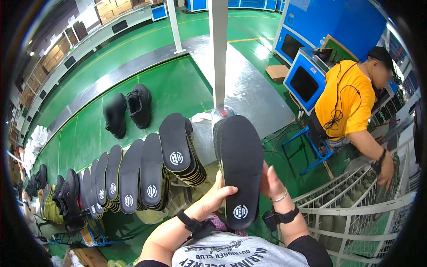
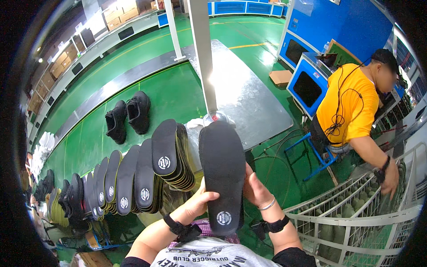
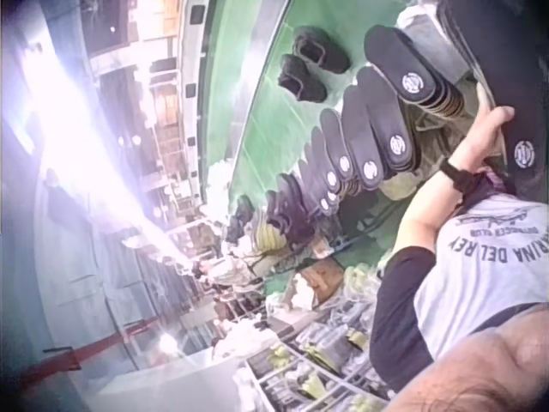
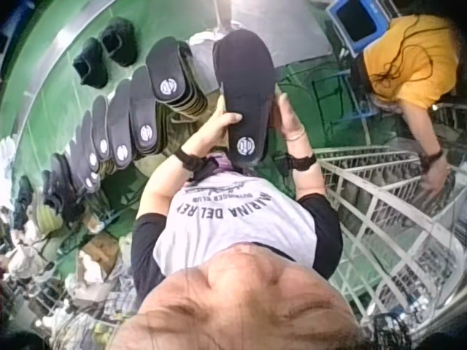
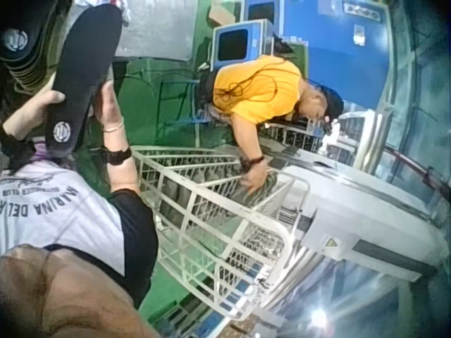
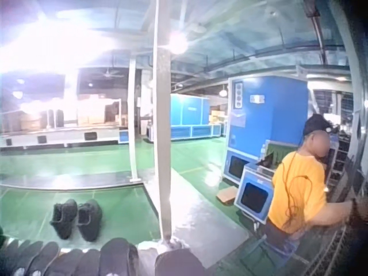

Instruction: Inspecting black shoes and inserting insoles on a factory conveyor belt.

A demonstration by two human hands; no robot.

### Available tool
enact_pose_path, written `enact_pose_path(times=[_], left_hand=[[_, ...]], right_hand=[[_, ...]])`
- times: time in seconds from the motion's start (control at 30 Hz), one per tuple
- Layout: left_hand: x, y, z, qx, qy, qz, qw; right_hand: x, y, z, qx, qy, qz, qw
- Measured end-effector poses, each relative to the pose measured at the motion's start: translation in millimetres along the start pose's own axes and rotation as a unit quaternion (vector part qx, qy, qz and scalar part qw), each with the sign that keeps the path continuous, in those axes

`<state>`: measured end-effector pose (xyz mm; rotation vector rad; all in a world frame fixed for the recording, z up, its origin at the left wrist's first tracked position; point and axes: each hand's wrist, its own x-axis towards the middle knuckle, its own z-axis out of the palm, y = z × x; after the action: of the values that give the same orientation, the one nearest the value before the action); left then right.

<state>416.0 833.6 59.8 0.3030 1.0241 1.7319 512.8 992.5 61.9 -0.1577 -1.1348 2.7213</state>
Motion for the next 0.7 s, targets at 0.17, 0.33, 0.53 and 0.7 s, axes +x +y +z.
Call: enact_pose_path(times=[0.17,0.33,0.53,0.7], left_hand=[[-4.4,-16.1,-18.1,-0.099,-0.017,-0.057,0.993],[-10.8,-28.6,-31.7,-0.033,0.066,-0.069,0.995],[-8.9,-33.9,-34.0,-0.037,0.100,-0.083,0.991],[5.4,-37.3,-36.4,-0.075,0.144,-0.120,0.979]], right_hand=[[63.1,14.6,-66.0,-0.226,0.191,0.097,0.950],[144.5,65.2,-114.9,-0.288,0.170,0.147,0.931],[186.6,89.5,-121.4,-0.295,0.145,0.092,0.940],[174.8,81.8,-123.2,-0.126,0.219,0.087,0.964]])
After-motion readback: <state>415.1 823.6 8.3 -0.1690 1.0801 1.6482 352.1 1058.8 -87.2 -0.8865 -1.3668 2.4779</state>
